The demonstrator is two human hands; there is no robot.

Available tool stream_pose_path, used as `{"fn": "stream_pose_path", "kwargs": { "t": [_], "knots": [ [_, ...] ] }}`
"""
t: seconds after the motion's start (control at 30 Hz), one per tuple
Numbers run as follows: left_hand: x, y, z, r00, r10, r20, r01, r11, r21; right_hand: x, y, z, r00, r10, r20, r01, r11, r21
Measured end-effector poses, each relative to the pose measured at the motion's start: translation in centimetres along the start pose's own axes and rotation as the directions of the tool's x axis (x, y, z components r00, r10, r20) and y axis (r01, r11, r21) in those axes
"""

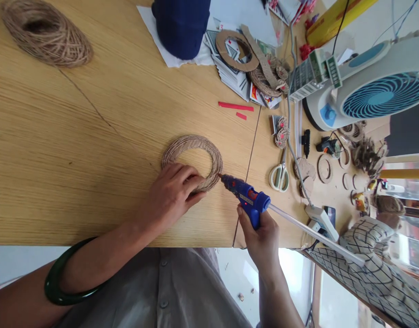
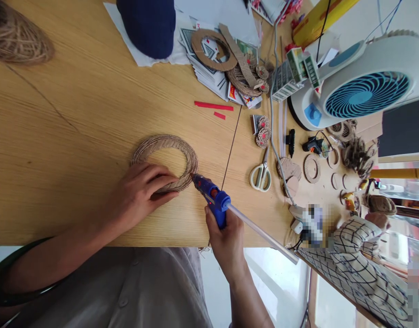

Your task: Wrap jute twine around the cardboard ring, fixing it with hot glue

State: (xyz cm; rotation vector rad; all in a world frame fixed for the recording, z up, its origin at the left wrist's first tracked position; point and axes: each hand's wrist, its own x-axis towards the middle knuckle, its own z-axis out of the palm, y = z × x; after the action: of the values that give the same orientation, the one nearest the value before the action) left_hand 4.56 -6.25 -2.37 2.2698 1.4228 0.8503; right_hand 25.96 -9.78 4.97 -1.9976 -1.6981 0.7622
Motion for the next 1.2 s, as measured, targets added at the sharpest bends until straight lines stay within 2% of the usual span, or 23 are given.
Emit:
{"fn": "stream_pose_path", "kwargs": {
  "t": [0.7,1.2],
  "knots": [
    [-0.17,0.15,0.28,1.000,-0.023,-0.010,0.022,0.994,-0.109,0.06,0.42,0.09,0.999,-0.034,0.024,0.035,0.999,-0.031],
    [0.01,0.29,0.18,0.999,-0.049,0.005,0.049,0.984,-0.170,-0.13,0.36,-0.23,0.998,-0.005,0.055,0.006,1.000,-0.029]
  ]
}}
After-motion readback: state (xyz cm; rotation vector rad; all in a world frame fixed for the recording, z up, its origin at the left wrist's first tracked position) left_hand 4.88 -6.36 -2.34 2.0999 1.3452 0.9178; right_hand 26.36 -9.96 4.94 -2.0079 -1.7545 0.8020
